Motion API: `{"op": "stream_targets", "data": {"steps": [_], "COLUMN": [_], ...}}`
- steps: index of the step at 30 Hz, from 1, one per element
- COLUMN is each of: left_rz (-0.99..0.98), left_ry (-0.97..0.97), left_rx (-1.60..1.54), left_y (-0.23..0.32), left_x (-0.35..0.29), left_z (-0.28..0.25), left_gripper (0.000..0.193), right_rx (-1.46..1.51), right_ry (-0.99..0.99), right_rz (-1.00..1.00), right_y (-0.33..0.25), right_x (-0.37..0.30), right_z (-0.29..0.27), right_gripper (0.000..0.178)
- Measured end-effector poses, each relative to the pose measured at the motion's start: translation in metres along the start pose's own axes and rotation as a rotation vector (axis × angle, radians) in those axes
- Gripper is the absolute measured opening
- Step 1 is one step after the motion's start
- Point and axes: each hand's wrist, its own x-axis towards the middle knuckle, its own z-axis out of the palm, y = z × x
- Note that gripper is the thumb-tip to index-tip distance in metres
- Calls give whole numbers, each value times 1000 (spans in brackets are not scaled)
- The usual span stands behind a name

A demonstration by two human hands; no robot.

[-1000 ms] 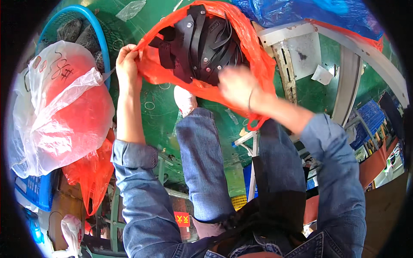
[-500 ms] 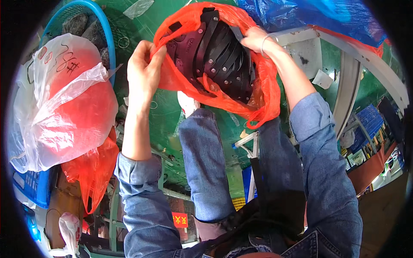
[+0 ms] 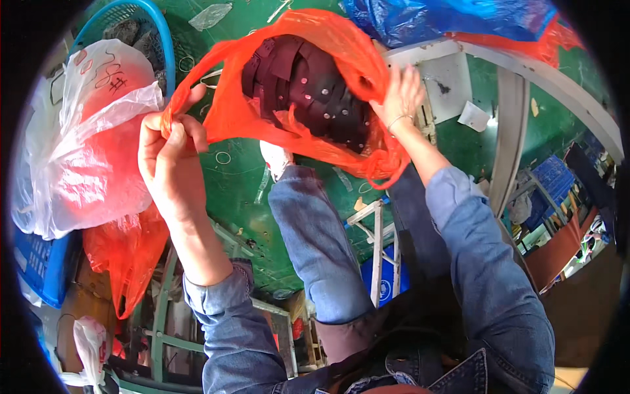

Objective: Assemble small components onto fabric pieces, stack them, and place them into bags

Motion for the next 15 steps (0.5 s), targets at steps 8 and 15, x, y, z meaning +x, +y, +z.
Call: {"op": "stream_targets", "data": {"steps": [8, 15], "left_rz": [-10, 300], "left_ry": [351, 438], "left_rx": [354, 1147], "left_y": [9, 15], "left_x": [-70, -137], "left_z": [4, 59], "left_gripper": [6, 76], "right_rx": [835, 255], "right_ry": [1, 89], "right_rz": [593, 357], "right_y": [26, -66], "right_x": [12, -74], "right_z": [-39, -163], "right_gripper": [30, 67]}}
